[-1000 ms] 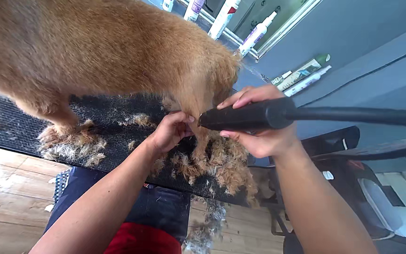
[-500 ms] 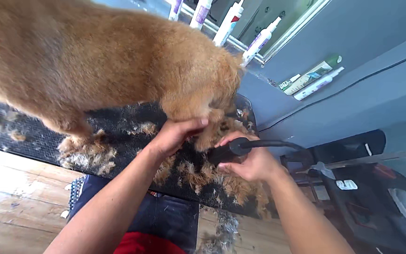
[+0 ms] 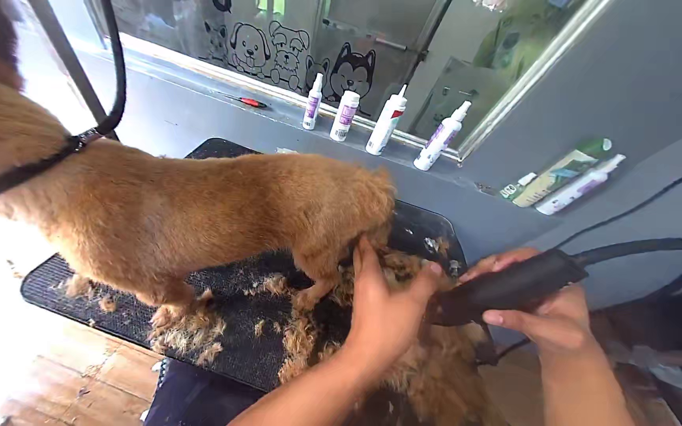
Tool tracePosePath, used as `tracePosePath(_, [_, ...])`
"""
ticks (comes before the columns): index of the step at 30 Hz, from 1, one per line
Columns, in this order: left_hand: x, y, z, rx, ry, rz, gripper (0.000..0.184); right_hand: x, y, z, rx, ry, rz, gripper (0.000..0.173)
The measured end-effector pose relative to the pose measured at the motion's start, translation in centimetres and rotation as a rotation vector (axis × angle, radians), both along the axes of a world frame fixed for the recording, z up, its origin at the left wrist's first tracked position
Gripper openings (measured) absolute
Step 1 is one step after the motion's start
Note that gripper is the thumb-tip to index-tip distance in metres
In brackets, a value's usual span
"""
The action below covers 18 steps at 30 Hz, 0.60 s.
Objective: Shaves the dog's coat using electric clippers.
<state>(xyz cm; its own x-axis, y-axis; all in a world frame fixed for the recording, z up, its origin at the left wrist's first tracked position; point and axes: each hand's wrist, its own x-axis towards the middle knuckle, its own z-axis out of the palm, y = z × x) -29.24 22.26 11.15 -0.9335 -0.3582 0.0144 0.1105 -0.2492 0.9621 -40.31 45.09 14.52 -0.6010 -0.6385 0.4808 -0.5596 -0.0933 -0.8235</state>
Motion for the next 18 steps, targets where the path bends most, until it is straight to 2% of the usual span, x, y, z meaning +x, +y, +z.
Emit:
tracePosePath(1, [-1.6,0.5,0.1,0.043,-0.107,0.048,0.106,-0.5,-0.1,0.0,0.008,-0.016,0.003,0.061])
tracePosePath(4, [-5.7,0.6,-0.1,0.133,-0.302,0.235,0.081,-2.0,-0.6,0.0,0.034,-0.053,0.034,0.061])
tracePosePath(6, [-6.7,0.2,-0.4,0.101,-0.379,0.292,0.070,-2.8,-1.0,-0.2,0.035,-0.049,0.038,0.061])
tracePosePath(9, [-7.1,-0.5,-1.9,-0.101,-0.423,0.362,0.060,-4.1,-1.3,-0.7,0.037,-0.036,0.062,0.060])
tracePosePath(11, [-7.6,-0.8,-2.7,-0.381,-0.403,0.384,0.046,-4.4,-1.0,-1.6,0.039,-0.043,0.066,0.060])
tracePosePath(14, [-8.9,-1.4,-3.1,-0.650,-0.483,0.207,0.039,-5.1,-1.1,-2.5,0.045,-0.082,0.086,0.062])
tracePosePath(16, [-11.2,-0.9,-6.6,-0.678,-0.464,0.323,0.042,-5.3,-1.1,-2.9,0.017,-0.128,0.085,0.065])
tracePosePath(18, [-12.5,-1.2,-9.1,-0.545,-0.465,0.340,0.044,-5.0,-0.8,-3.6,-0.043,-0.181,0.071,0.069])
